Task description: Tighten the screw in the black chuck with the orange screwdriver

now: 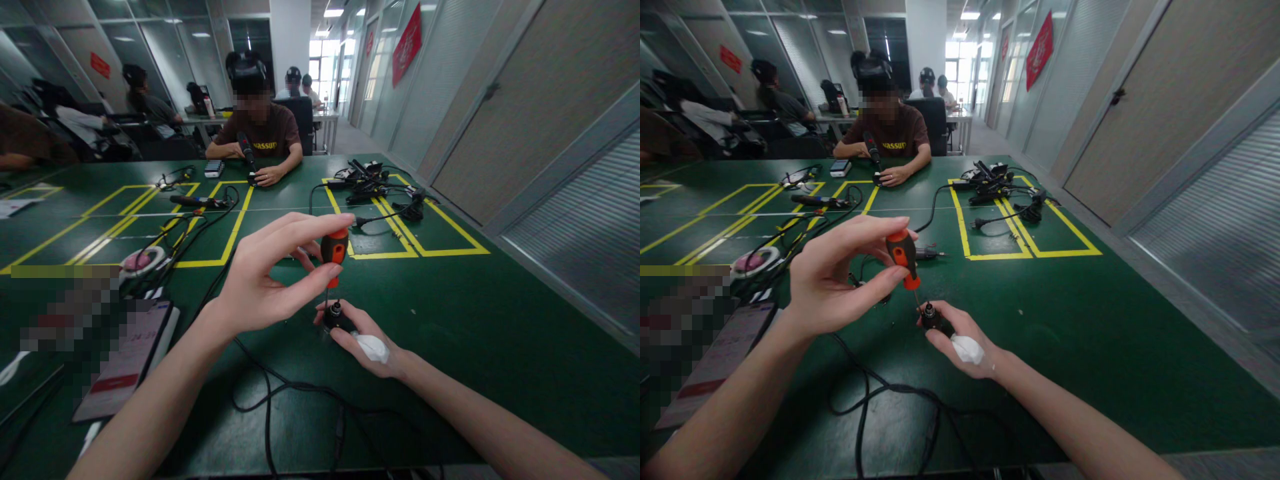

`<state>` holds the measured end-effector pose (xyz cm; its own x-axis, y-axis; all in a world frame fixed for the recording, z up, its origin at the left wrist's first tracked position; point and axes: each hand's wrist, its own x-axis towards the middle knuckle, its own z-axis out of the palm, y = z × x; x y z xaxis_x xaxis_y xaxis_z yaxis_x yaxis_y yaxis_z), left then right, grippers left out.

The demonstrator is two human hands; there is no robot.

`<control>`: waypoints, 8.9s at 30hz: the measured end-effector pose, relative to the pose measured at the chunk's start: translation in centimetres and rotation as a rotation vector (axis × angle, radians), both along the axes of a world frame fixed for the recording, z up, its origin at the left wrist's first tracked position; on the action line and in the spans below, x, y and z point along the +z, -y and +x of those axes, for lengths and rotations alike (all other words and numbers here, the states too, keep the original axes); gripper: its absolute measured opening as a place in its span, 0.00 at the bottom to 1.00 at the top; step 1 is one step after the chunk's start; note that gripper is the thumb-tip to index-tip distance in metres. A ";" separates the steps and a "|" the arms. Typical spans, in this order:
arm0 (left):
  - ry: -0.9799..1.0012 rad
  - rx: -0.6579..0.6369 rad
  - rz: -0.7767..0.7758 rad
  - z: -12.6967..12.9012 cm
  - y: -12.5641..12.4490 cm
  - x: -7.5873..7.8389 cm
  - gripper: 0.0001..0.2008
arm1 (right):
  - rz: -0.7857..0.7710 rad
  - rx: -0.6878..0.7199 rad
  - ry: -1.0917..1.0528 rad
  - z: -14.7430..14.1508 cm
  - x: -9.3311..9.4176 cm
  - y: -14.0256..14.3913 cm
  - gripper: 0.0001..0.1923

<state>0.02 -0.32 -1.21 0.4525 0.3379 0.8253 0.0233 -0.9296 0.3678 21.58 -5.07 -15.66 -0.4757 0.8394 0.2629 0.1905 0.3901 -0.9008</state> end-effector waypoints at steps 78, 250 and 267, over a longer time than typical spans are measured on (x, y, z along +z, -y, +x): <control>-0.065 0.008 -0.113 -0.9 0.1 0.7 0.21 | 0.017 0.002 0.017 0.1 0.4 0.1 0.16; -0.112 0.162 0.121 0.0 0.3 0.3 0.25 | 0.079 -0.101 -0.169 -1.4 2.8 0.3 0.14; -0.061 0.127 0.157 0.0 0.3 0.4 0.20 | 0.056 -0.089 -0.177 -1.4 2.4 0.4 0.18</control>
